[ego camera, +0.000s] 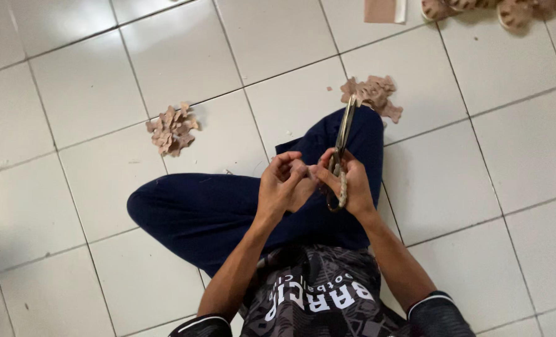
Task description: The person sits on a tiled floor and uses scissors to cut small beige shoe parts into smaller pieces. The person repeatedly picks up parts, trims them, and places the cut pieces on the floor. Finished pink shoes are visible nearby.
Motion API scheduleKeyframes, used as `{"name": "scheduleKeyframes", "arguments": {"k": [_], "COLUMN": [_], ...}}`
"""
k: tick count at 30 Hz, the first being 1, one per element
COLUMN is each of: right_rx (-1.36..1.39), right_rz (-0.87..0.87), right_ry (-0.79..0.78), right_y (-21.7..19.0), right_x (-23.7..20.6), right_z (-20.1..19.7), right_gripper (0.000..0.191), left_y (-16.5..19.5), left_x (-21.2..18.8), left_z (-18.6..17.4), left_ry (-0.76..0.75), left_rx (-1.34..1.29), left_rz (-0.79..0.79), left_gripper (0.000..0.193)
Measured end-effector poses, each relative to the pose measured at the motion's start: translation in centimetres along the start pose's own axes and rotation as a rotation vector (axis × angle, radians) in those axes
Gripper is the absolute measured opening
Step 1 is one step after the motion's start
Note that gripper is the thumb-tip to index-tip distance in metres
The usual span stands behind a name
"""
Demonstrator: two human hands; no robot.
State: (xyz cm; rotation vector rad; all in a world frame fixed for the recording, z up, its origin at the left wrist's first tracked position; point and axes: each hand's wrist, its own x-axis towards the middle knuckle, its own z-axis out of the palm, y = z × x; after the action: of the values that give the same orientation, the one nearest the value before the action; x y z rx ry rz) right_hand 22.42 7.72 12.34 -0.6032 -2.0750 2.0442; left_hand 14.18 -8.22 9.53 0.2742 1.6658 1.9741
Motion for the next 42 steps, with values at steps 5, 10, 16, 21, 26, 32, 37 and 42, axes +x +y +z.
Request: {"name": "scheduleKeyframes", "arguments": {"k": [5,10,16,21,26,32,37,42], "right_rx": [0.013,-0.048,-0.080,0.166,0.283,0.260,0.130,0.137], "right_rz": [0.145,0.211,0.279,0.454,0.473,0.609,0.623,0.626], "right_ry": [-0.155,-0.271,-0.320,-0.550,-0.664,-0.741,-0.751,-0.679], "right_y": [1.9,3.8,5.2,5.9,6.6,6.6,6.4,5.9], "right_x": [-0.4,-0.8,-0.6,-0.6,-0.4,-1.1,-1.7,-2.1], "right_z": [4.2,6.7,8.5,8.3,6.8,5.7,5.1,3.4], "right_gripper": [0.023,0.024,0.024,0.043,0.057,0.060,0.062,0.059], "left_y": [-0.9,1.8,3.9,0.8,0.5,1.5,1.7,0.2], "left_x": [0.4,1.7,4.2,2.8,2.9,2.5,2.0,3.6], "left_z": [-9.6,-20.5,-24.1,-15.6,-14.7,-14.5,-13.7,-11.2], "left_ry": [0.326,0.614,0.609,-0.199,-0.078,0.021,-0.114,-0.011], "left_rx": [0.144,0.232,0.668,-0.055,-0.156,-0.180,0.064,0.046], "left_rz": [0.104,0.142,0.060,-0.234,-0.235,-0.293,-0.151,-0.121], "left_gripper": [0.021,0.022,0.040,0.040,0.031,0.028,0.035,0.035]}}
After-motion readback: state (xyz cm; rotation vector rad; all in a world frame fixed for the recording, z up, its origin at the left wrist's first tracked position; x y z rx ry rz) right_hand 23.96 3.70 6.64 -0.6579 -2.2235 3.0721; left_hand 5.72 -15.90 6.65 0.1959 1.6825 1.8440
